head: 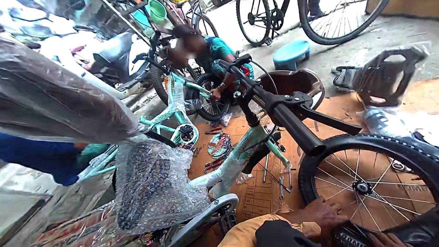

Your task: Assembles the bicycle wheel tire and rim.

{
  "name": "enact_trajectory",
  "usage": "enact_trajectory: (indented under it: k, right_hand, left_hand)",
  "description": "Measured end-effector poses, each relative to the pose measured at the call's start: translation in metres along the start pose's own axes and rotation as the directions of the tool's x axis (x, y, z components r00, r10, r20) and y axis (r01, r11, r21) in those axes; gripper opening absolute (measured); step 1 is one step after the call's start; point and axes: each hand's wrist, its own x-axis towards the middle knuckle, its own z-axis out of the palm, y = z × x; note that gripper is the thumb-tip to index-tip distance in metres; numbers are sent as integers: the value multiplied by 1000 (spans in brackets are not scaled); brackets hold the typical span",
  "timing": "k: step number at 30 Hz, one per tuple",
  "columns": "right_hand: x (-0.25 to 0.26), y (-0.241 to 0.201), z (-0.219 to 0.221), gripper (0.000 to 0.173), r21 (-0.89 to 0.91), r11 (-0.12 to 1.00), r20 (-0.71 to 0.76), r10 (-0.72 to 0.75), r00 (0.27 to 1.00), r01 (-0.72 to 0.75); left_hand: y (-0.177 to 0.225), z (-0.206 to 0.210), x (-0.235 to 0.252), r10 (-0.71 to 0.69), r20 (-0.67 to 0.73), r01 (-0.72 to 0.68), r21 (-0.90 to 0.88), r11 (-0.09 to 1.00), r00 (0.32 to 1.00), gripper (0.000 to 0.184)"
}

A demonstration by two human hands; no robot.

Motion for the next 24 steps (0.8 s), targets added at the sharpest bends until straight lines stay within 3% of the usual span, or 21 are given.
enact_trajectory:
  k: [3,6,11,16,20,22,24]
  right_hand:
    - [0,-4,-9,51,-3,1000,-10,-18,1000,18]
    - [4,-10,-13,49,-11,1000,4,16,1000,-16]
    - [17,-25,-36,39,-36,986,239,165,957,-161]
    - [24,-41,-44,47,-138,960,432,281,857,-245]
    - [18,-34,-35,48,-82,970,400,242,884,-228]
    - [14,-9,-28,53,95,978,332,145,932,-186]
    - [5,29,-18,55,405,908,98,74,992,-107]
  left_hand:
    - [-4,-1,0,-6,44,7,-5,1000,999,85]
    - [-8,1,1,40,89,-34,-71,997,995,74]
    - [1,-8,1,45,203,-23,-113,993,978,47]
    - [16,-11,-3,32,306,-7,-84,996,952,40]
    - [10,-9,-8,7,230,33,-170,985,973,47]
    - [7,2,-13,25,107,-2,-203,979,994,65]
    - [7,14,-14,79,-19,-82,-218,973,997,73]
